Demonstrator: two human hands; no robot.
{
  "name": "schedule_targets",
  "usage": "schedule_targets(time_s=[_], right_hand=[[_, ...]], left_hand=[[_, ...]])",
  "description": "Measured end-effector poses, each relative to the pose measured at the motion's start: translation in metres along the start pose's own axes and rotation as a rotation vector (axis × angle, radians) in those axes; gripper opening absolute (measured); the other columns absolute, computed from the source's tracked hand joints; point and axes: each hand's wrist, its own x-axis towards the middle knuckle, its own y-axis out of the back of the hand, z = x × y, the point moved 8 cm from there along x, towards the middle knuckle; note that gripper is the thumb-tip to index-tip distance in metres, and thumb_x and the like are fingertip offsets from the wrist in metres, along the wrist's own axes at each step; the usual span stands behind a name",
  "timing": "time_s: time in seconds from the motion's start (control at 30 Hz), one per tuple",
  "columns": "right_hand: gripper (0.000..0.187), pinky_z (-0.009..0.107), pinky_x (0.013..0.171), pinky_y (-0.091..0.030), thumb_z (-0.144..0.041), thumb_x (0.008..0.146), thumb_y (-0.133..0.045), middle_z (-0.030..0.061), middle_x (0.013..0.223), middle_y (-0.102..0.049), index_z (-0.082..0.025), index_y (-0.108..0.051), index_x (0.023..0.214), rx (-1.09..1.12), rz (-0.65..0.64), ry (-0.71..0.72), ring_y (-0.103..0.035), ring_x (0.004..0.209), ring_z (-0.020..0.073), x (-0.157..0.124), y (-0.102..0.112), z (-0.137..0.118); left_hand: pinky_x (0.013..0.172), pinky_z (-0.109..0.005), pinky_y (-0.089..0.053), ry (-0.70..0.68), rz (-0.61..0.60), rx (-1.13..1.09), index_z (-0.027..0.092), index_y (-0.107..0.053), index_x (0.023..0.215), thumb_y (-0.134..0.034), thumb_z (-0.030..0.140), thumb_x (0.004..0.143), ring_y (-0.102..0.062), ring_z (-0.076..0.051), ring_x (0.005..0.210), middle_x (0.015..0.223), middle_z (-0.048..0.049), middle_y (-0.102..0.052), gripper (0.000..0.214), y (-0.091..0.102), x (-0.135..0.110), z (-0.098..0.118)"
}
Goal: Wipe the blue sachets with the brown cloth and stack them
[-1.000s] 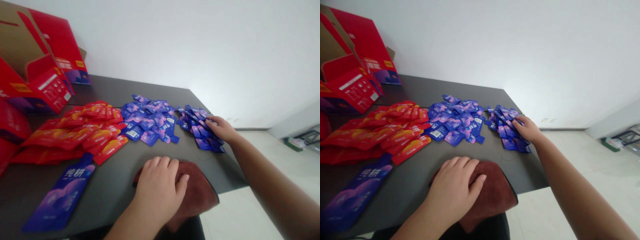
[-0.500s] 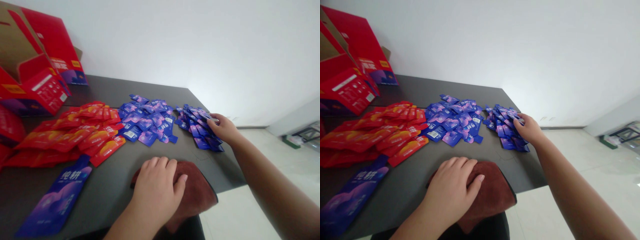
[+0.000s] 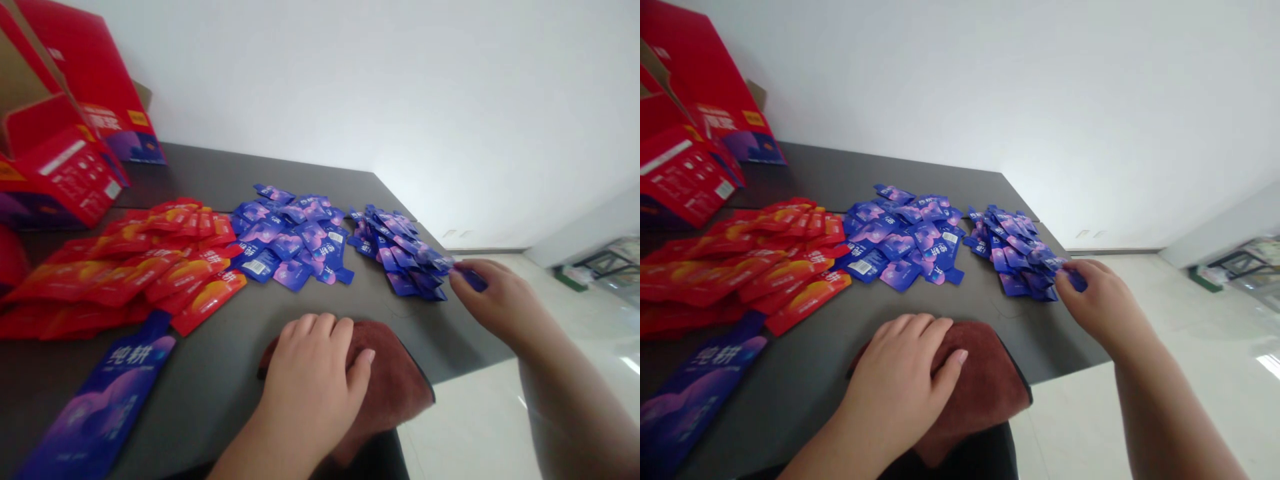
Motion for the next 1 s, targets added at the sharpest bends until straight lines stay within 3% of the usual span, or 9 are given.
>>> schedule_targets(time_s=[0.27,0.63,0.87,1.0], right_hand=[[0.032,0.053,0.098,-0.061,-0.052,0.097,-0.062,0.0102,0.118,-0.082,-0.028,-0.079,0.109,0.070,-0.084,0.070,-0.077,0.108,0.0386,0.000,-0.008,-0.017],[0.043,0.055,0.107,-0.058,-0.053,0.098,-0.061,0.0149,0.126,-0.079,-0.024,-0.081,0.122,0.086,-0.076,0.104,-0.075,0.117,0.0391,0.022,-0.042,-0.024],[0.046,0.055,0.110,-0.057,-0.053,0.100,-0.061,0.0170,0.126,-0.079,-0.021,-0.081,0.126,0.086,-0.027,0.094,-0.075,0.119,0.0392,0.026,-0.047,-0.027],[0.056,0.057,0.118,-0.053,-0.060,0.101,-0.059,0.0182,0.140,-0.074,-0.018,-0.078,0.133,0.120,-0.024,0.134,-0.070,0.132,0.0397,0.026,-0.052,-0.028]], left_hand=[[0.094,-0.058,-0.053,-0.002,-0.011,0.019,0.025,-0.072,0.114,-0.060,0.040,0.105,-0.067,-0.036,0.108,0.113,-0.0093,-0.073,0.022,0.000,0.000,0.001],[0.094,-0.058,-0.053,-0.003,-0.006,0.012,0.024,-0.073,0.115,-0.060,0.039,0.105,-0.066,-0.036,0.107,0.111,-0.0087,-0.073,0.022,0.002,0.000,0.001],[0.095,-0.059,-0.052,-0.004,-0.008,0.004,0.024,-0.073,0.116,-0.059,0.039,0.106,-0.066,-0.036,0.108,0.112,-0.0087,-0.073,0.023,0.001,0.000,0.000],[0.094,-0.059,-0.053,0.000,-0.004,0.015,0.024,-0.073,0.117,-0.059,0.040,0.106,-0.066,-0.036,0.107,0.112,-0.0081,-0.073,0.023,0.001,0.000,0.001]])
